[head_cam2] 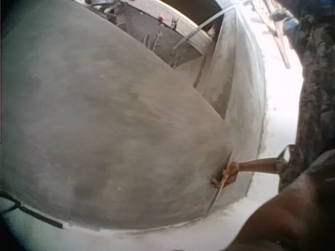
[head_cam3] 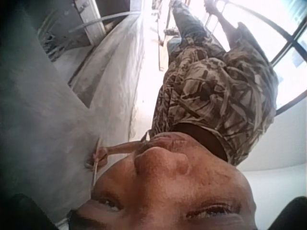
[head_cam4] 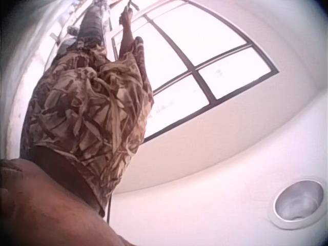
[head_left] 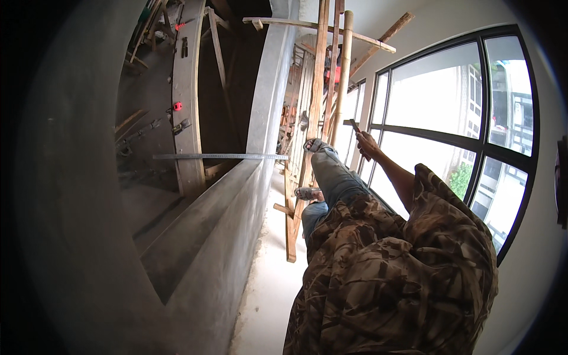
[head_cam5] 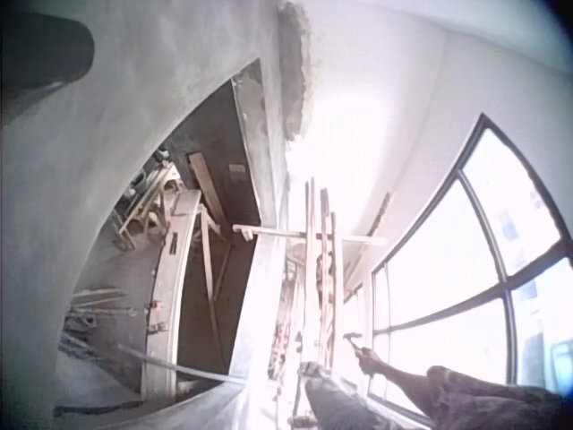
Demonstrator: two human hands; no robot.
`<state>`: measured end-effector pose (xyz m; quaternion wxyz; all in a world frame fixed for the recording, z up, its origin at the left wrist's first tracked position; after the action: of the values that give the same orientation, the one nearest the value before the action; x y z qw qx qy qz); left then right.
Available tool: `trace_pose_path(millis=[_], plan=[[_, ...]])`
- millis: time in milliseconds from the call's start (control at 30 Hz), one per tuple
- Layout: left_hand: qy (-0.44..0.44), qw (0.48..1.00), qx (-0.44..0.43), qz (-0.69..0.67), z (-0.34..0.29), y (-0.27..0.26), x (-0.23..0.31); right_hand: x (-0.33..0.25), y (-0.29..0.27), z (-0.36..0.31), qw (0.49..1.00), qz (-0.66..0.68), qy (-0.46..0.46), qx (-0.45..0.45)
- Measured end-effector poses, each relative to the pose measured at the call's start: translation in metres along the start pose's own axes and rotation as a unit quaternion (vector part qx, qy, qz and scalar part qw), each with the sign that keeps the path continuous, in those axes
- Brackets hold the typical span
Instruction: The person uses a scoring tool to repeatedly score a line along the edge of a ceiling board. They hold a measuring tape in the other hand to guide the scoring path. The person is positioned on scaffolding during the task.
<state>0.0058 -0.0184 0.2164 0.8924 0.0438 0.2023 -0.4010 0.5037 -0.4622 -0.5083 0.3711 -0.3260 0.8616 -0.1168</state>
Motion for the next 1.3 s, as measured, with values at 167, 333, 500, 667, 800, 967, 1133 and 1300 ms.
trace_pose_path(millis=[167,333,500,667,800,967,1133,1300], plan=[[0.172,0.984,-0.023,0.031,0.0,0.002,0.015,-0.019,0.023,-0.033,0.994,0.099,-0.02,-0.032],[0.053,0.998,0.028,0.038,-0.005,0.008,0.024,-0.072,0.052,-0.097,0.972,0.197,-0.08,-0.102],[0.016,0.996,0.004,-0.085,0.003,0.018,0.029,-0.103,0.062,-0.13,0.958,0.218,-0.118,-0.141],[-0.049,0.994,0.027,-0.091,-0.014,0.012,0.015,-0.135,0.083,-0.157,0.952,0.166,-0.18,-0.183],[-0.156,0.983,-0.026,-0.092,-0.051,0.013,0.033,-0.178,0.108,-0.2,0.91,0.146,-0.271,-0.277],[-0.299,0.873,-0.301,-0.24,-0.164,0.035,0.134,-0.268,0.123,-0.325,0.793,0.125,-0.391,-0.451],[-0.586,0.628,-0.38,-0.345,-0.233,0.08,0.28,-0.275,0.143,-0.39,0.676,0.169,-0.461,-0.549],[-0.703,0.473,-0.365,-0.386,-0.268,0.099,0.329,-0.259,0.152,-0.382,0.731,0.07,-0.367,-0.571]])
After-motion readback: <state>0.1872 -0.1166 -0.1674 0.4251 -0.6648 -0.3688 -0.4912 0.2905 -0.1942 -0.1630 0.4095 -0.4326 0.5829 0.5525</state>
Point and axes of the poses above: each hand's wrist, its own z-axis towards the middle knuckle, its own y-axis out of the palm, x = y × z, the point moved 9 cm from there along z, towards the middle knuckle, and after that the axes turned 8 degrees about x, right-handed, at the moved point
